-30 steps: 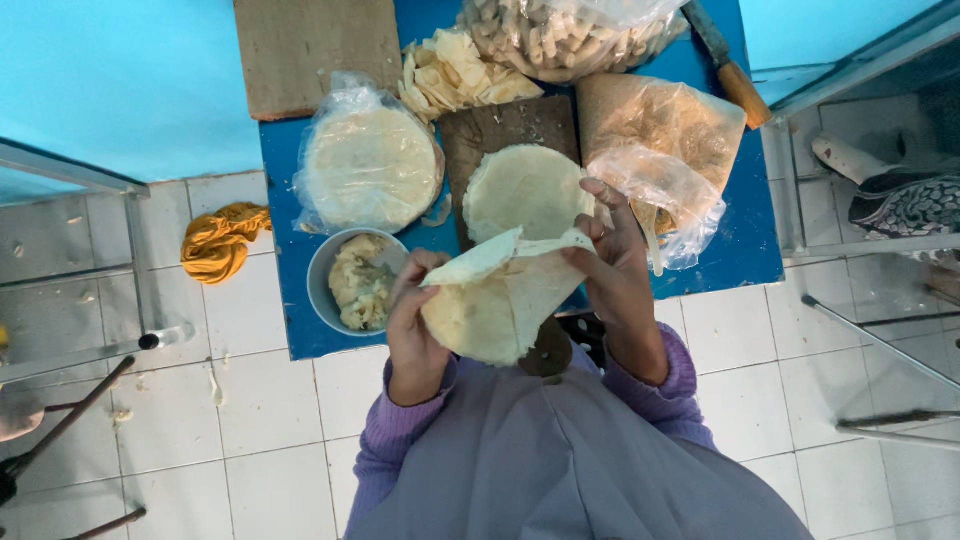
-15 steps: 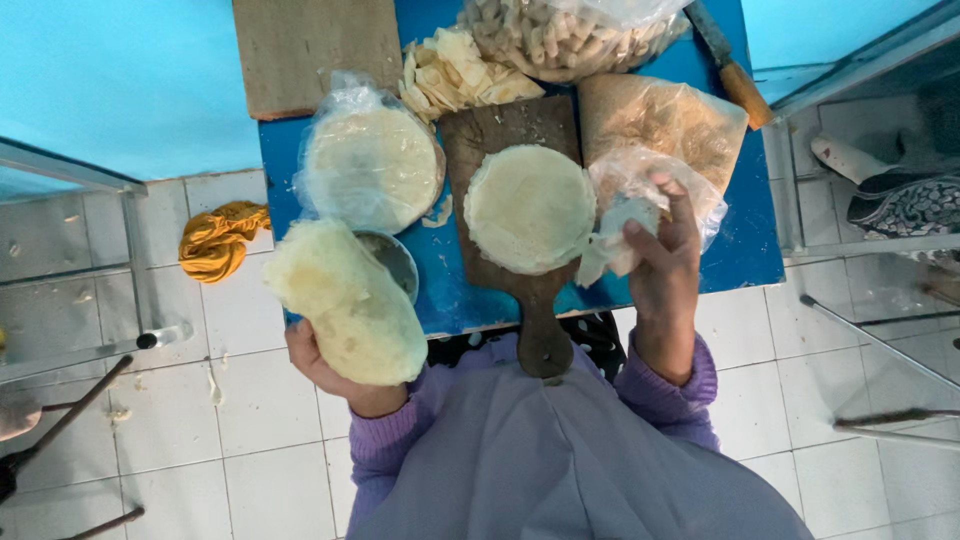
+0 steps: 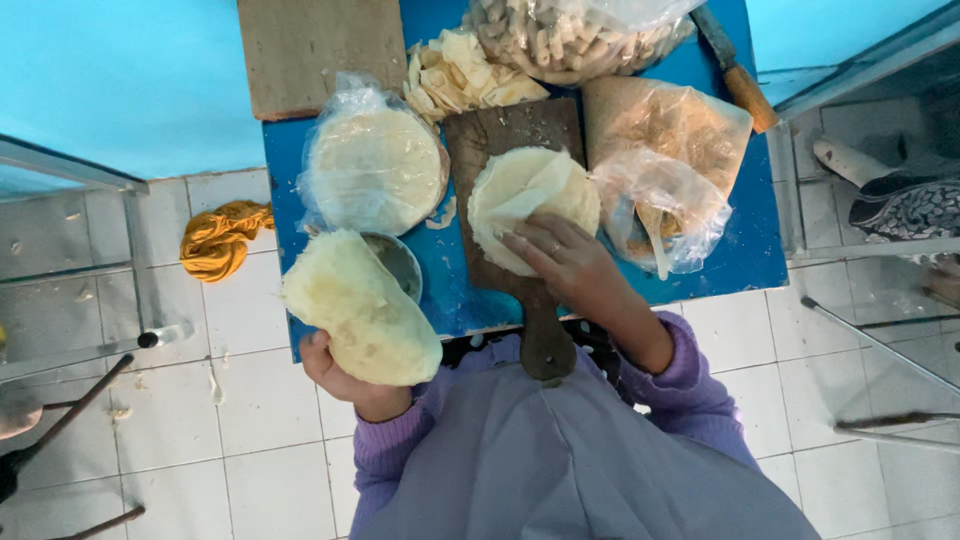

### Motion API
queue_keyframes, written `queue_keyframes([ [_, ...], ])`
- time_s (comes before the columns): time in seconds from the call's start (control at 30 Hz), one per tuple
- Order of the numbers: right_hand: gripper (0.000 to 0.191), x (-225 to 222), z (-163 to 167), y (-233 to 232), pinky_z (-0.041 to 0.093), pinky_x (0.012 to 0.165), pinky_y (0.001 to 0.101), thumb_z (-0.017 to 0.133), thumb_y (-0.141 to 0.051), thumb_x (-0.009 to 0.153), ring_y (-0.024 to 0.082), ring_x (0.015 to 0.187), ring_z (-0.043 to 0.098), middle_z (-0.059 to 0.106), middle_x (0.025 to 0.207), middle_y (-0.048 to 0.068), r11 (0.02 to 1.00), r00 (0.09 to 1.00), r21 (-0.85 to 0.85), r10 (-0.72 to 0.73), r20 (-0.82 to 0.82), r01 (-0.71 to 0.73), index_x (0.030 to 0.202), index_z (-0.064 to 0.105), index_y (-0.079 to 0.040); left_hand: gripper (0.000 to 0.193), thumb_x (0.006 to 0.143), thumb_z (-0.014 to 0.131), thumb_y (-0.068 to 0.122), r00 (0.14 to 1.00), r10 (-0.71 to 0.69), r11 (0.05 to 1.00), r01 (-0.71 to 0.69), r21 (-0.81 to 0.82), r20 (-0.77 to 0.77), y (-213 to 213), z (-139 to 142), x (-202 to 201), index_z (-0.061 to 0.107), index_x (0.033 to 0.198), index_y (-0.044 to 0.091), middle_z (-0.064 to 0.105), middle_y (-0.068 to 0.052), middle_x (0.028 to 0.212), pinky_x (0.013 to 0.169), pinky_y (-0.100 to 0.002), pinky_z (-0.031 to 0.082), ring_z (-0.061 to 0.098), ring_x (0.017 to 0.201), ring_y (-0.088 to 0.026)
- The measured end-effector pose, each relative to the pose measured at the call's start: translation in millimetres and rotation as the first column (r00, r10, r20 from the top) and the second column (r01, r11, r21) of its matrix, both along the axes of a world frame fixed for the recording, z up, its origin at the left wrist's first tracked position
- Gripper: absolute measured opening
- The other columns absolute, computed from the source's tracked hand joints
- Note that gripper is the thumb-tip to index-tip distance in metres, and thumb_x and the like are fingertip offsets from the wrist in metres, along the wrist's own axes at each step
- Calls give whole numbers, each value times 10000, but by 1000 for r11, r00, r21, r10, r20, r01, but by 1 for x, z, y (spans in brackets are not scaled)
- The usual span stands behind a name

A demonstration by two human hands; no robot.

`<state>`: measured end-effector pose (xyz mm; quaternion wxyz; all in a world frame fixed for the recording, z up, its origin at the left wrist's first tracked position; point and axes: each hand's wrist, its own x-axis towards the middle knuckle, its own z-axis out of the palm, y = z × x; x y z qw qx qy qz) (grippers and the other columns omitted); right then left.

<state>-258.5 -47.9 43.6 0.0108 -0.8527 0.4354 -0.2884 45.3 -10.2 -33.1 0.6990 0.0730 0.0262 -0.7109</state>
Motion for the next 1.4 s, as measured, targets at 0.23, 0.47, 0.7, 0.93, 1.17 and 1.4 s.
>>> queue_keyframes([
  [0.23, 425, 9, -11, 12, 538, 1049, 472, 688, -23, 888, 354, 1222, 638, 677, 1240, 144, 997, 995, -30, -65, 78, 68, 1307, 622, -4, 704, 926, 528, 261, 999, -48, 998, 48, -43, -5, -2, -2, -5, 439, 1565, -21, 569, -229, 1510, 1145, -562, 456, 576, 1346, -418],
  [0.47, 501, 2, -1, -9, 378, 1112, 596, 690, -109, 859, 422, 1296, 574, 660, 1308, 179, 994, 996, 109, -18, 82, 9, 1345, 603, -25, 689, 937, 515, 242, 994, -97, 993, 94, -65, -48, -1, -6, -2, 433, 1570, -17, 565, -234, 1510, 1159, -582, 439, 561, 1357, -431],
  [0.7, 439, -28, 2, -2, 520, 1025, 460, 657, 55, 942, 317, 1172, 678, 732, 1202, 94, 942, 916, 228, -305, 262, 248, 1356, 632, -86, 687, 921, 521, 226, 996, -91, 995, 90, -39, -18, 2, -5, -1, 438, 1555, -27, 571, -240, 1497, 1156, -565, 446, 575, 1342, -427],
  [0.93, 527, -26, 3, 15, 544, 840, 426, 766, -8, 820, 333, 996, 677, 716, 1054, 144, 894, 854, 257, -434, 286, 368, 1323, 607, -16, 682, 923, 529, 213, 996, -88, 995, 89, -45, 24, 0, -3, -4, 450, 1553, -35, 587, -243, 1484, 1156, -554, 453, 588, 1332, -418],
  [1.17, 447, -14, -14, 1, 542, 864, 427, 724, 8, 954, 326, 1004, 660, 726, 1048, 126, 838, 807, 173, -546, 226, 518, 1382, 606, -50, 663, 913, 540, 217, 986, -54, 999, 53, 13, 158, 3, -2, -7, 472, 1530, -16, 604, -223, 1458, 1135, -529, 472, 605, 1309, -401],
  [1.4, 515, -24, -13, 9, 570, 744, 337, 703, 42, 887, 216, 821, 715, 709, 905, 82, 797, 709, 378, -598, 374, 472, 1380, 591, -58, 687, 893, 552, 210, 965, -70, 997, 62, 39, 253, 5, 11, -16, 460, 1538, -8, 586, -206, 1457, 1123, -493, 474, 599, 1300, -371],
])
